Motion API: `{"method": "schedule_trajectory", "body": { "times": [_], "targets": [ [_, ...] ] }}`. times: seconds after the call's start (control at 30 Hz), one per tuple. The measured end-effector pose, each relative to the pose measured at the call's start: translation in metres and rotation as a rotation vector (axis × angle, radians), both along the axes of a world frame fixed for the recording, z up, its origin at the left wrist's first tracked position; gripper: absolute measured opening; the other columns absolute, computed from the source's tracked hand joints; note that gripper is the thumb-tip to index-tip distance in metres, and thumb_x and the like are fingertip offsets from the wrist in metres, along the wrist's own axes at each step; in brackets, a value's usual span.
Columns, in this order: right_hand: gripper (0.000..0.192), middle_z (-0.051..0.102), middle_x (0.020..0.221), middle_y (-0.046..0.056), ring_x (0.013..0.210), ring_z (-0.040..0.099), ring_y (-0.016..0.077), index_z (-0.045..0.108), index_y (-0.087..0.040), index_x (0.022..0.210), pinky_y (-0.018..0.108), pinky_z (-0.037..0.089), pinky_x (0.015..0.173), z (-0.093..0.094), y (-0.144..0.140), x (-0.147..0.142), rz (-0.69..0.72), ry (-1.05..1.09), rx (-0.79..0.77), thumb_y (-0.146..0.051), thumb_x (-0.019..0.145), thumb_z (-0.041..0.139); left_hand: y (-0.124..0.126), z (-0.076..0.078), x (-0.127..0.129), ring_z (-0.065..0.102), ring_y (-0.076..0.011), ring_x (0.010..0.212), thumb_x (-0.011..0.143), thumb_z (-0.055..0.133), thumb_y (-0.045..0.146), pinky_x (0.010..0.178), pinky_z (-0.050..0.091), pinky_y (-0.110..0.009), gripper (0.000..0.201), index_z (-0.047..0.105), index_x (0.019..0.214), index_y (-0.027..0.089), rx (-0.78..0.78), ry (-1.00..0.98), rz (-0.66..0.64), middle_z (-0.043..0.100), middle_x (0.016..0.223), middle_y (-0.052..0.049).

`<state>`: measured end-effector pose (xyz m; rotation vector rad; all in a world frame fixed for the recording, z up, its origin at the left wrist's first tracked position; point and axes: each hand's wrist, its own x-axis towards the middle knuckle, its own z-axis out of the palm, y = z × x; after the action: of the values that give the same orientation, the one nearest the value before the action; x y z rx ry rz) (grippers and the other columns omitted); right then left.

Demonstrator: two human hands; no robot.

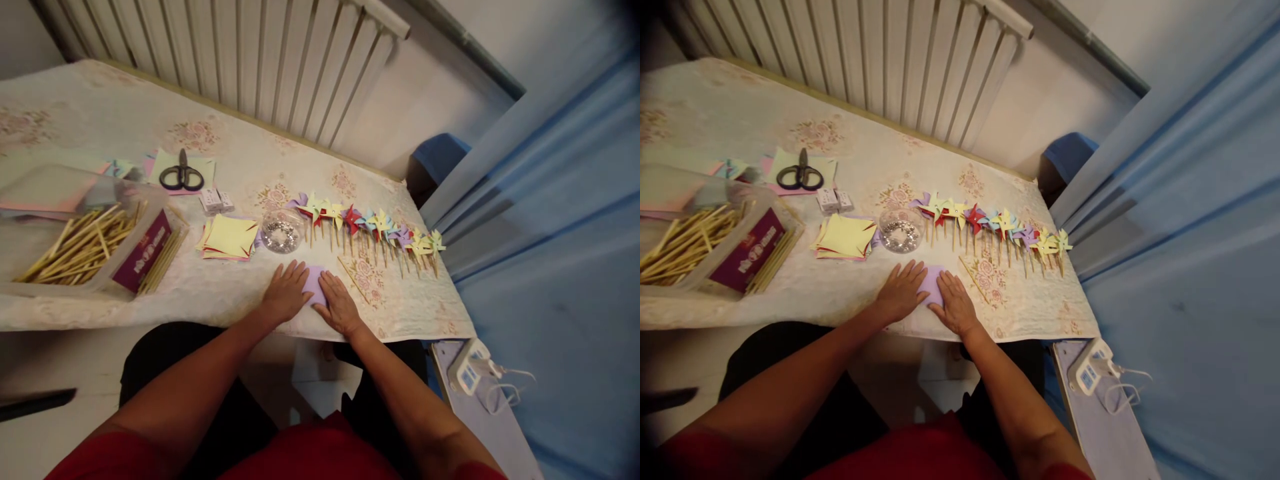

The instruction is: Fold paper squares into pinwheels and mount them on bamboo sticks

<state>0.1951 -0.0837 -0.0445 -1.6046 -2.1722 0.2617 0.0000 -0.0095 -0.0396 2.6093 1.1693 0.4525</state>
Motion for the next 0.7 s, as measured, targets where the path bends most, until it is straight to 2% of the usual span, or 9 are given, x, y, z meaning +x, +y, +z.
{"method": "schedule_trajectory", "body": {
  "times": [0.07,0.13,0.23,0.33,0.43,0.7],
  "targets": [
    [0.064,0.045,0.152,0.013,0.144,0.039,0.0277,0.047,-0.020,0.146,0.052,0.028,0.121,0.001,-0.006,0.002,-0.144,0.176,-0.017,-0.048,0.090,0.060,0.006,0.002,0.000,0.035,-0.0318,0.145,0.094,0.046,0.038,0.118,0.027,-0.054,0.053,0.053,0.139,0.012,-0.026,-0.061,0.025,0.047,0.151,-0.016],
    [0.055,0.055,0.145,0.011,0.136,0.050,0.0264,0.055,-0.022,0.139,0.049,0.036,0.117,-0.001,-0.011,0.004,-0.348,0.394,-0.011,-0.045,0.089,0.060,0.014,0.004,0.000,0.040,-0.0296,0.141,0.094,0.045,0.033,0.116,0.033,-0.047,0.048,0.057,0.134,0.010,-0.049,-0.152,0.065,0.054,0.145,-0.017],
    [0.041,0.069,0.125,0.010,0.118,0.063,0.0245,0.067,-0.020,0.120,0.046,0.046,0.108,-0.006,-0.016,0.005,-0.566,0.677,0.039,-0.040,0.084,0.063,0.023,0.009,-0.002,0.056,-0.0243,0.125,0.093,0.043,0.024,0.110,0.042,-0.039,0.039,0.062,0.124,0.010,-0.105,-0.269,0.126,0.064,0.131,-0.015],
    [0.028,0.074,0.103,0.008,0.098,0.068,0.0216,0.071,-0.019,0.100,0.040,0.052,0.096,-0.008,-0.017,0.005,-0.634,0.817,0.102,-0.038,0.080,0.064,0.028,0.015,-0.006,0.062,-0.0237,0.110,0.091,0.041,0.020,0.102,0.047,-0.038,0.033,0.067,0.111,0.012,-0.128,-0.320,0.199,0.070,0.113,-0.014],
    [0.023,0.072,0.088,0.004,0.083,0.065,0.0187,0.070,-0.018,0.088,0.035,0.052,0.085,-0.005,-0.017,0.002,-0.683,0.801,0.124,-0.038,0.078,0.064,0.030,0.021,-0.009,0.060,-0.0255,0.110,0.089,0.043,0.017,0.102,0.045,-0.039,0.030,0.068,0.104,0.013,-0.108,-0.342,0.279,0.069,0.108,-0.014],
    [0.024,0.061,0.071,-0.002,0.067,0.050,0.0148,0.071,-0.019,0.086,0.028,0.045,0.069,0.012,-0.014,-0.003,-0.691,0.712,-0.013,-0.037,0.071,0.065,0.032,0.033,-0.011,0.062,-0.0224,0.107,0.089,0.042,0.019,0.095,0.047,-0.033,0.029,0.069,0.100,0.018,-0.287,-0.326,0.352,0.071,0.109,-0.010]
  ]
}}
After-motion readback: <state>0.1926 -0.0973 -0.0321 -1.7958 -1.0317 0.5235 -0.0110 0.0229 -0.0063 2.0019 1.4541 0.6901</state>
